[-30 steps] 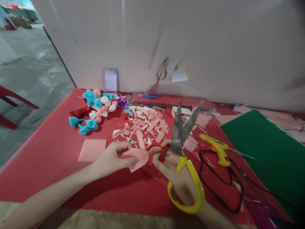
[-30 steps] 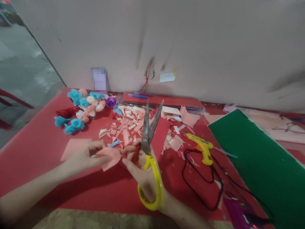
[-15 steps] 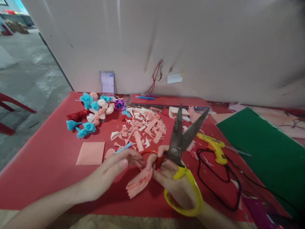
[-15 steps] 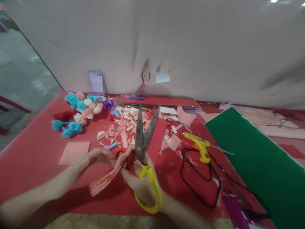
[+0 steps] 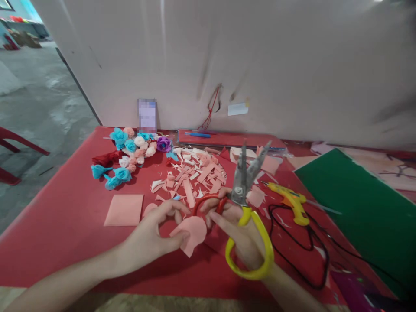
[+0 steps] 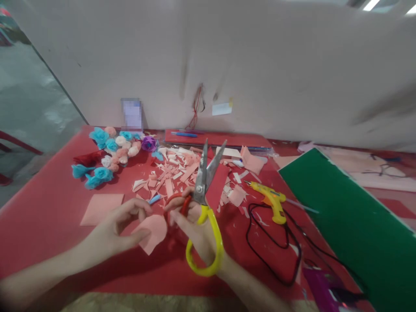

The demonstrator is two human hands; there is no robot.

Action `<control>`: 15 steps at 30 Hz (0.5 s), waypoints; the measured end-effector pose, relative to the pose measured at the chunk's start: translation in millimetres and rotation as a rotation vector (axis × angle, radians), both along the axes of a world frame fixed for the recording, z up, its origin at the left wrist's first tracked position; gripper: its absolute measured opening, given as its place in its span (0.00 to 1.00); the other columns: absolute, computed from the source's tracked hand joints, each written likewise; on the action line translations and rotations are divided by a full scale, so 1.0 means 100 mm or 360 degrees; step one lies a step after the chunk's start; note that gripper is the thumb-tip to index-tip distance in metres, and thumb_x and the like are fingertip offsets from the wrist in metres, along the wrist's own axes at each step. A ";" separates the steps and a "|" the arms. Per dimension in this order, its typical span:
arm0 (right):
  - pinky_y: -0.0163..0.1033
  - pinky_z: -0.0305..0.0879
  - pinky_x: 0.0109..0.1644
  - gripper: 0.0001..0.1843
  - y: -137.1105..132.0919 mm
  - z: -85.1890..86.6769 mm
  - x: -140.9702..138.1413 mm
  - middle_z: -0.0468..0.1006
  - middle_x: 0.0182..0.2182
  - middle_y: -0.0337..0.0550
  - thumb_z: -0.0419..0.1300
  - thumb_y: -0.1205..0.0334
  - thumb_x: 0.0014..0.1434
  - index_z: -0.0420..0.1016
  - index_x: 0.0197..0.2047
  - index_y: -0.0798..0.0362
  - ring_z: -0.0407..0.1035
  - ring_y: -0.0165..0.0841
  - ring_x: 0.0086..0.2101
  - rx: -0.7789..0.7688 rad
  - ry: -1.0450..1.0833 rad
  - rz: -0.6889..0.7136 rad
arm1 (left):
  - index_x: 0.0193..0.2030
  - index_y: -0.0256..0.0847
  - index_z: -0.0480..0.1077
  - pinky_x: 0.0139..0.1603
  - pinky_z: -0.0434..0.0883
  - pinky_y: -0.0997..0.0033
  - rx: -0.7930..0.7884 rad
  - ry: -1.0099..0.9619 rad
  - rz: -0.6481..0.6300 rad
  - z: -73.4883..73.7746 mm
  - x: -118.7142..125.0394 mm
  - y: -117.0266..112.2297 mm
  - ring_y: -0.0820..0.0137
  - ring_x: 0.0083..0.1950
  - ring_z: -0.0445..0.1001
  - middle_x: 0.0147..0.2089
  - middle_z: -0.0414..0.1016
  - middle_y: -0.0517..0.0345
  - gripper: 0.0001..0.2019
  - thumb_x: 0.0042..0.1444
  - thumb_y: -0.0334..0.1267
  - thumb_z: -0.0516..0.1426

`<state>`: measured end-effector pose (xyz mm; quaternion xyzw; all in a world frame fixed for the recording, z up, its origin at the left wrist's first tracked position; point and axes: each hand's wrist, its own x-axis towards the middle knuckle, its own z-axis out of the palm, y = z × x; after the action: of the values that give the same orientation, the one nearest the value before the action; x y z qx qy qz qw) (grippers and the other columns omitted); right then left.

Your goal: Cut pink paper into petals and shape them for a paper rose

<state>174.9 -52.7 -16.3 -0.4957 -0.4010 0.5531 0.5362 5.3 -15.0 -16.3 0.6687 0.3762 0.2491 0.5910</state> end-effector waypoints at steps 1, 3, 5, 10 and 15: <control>0.29 0.65 0.28 0.05 0.01 -0.01 0.00 0.69 0.25 0.35 0.59 0.65 0.46 0.66 0.28 0.51 0.64 0.25 0.23 -0.0039 0.0004 0.0054 | 0.36 0.41 0.62 0.39 0.66 0.74 0.0012 0.0006 -0.0001 -0.01 0.00 0.00 0.76 0.31 0.64 0.29 0.62 0.65 0.10 0.45 0.28 0.54; 0.29 0.66 0.30 0.05 0.00 -0.03 -0.02 0.68 0.25 0.35 0.60 0.66 0.44 0.67 0.26 0.51 0.65 0.26 0.26 -0.0096 -0.0016 0.0106 | 0.35 0.41 0.63 0.39 0.66 0.73 0.0051 0.0026 0.0000 -0.03 0.00 0.01 0.75 0.31 0.65 0.28 0.63 0.65 0.10 0.44 0.27 0.54; 0.30 0.67 0.35 0.05 -0.02 -0.08 -0.04 0.67 0.24 0.34 0.59 0.67 0.43 0.66 0.25 0.50 0.66 0.26 0.27 -0.0108 -0.0045 0.0076 | 0.35 0.40 0.63 0.39 0.66 0.73 0.0095 0.0038 0.0005 -0.04 0.00 0.02 0.74 0.32 0.66 0.28 0.64 0.64 0.10 0.44 0.27 0.55; 0.28 0.67 0.35 0.08 -0.07 -0.10 -0.03 0.69 0.26 0.34 0.60 0.67 0.43 0.66 0.29 0.49 0.67 0.25 0.28 -0.0133 -0.0020 0.0043 | 0.38 0.41 0.67 0.37 0.67 0.76 0.0146 0.0042 -0.0114 -0.04 0.01 0.03 0.73 0.35 0.69 0.33 0.71 0.60 0.06 0.52 0.35 0.53; 0.31 0.68 0.40 0.12 -0.09 -0.12 -0.03 0.69 0.28 0.36 0.61 0.68 0.43 0.65 0.32 0.49 0.69 0.28 0.33 -0.0123 0.0082 0.0002 | 0.24 0.37 0.69 0.21 0.60 0.81 0.0401 0.0282 -0.0152 0.00 0.01 0.03 0.78 0.20 0.61 0.19 0.65 0.63 0.14 0.56 0.39 0.49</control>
<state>172.0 -61.3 -28.7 -0.5015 -0.3657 0.5811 0.5264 6.1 -12.0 -16.5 0.7739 0.3605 0.2061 0.4782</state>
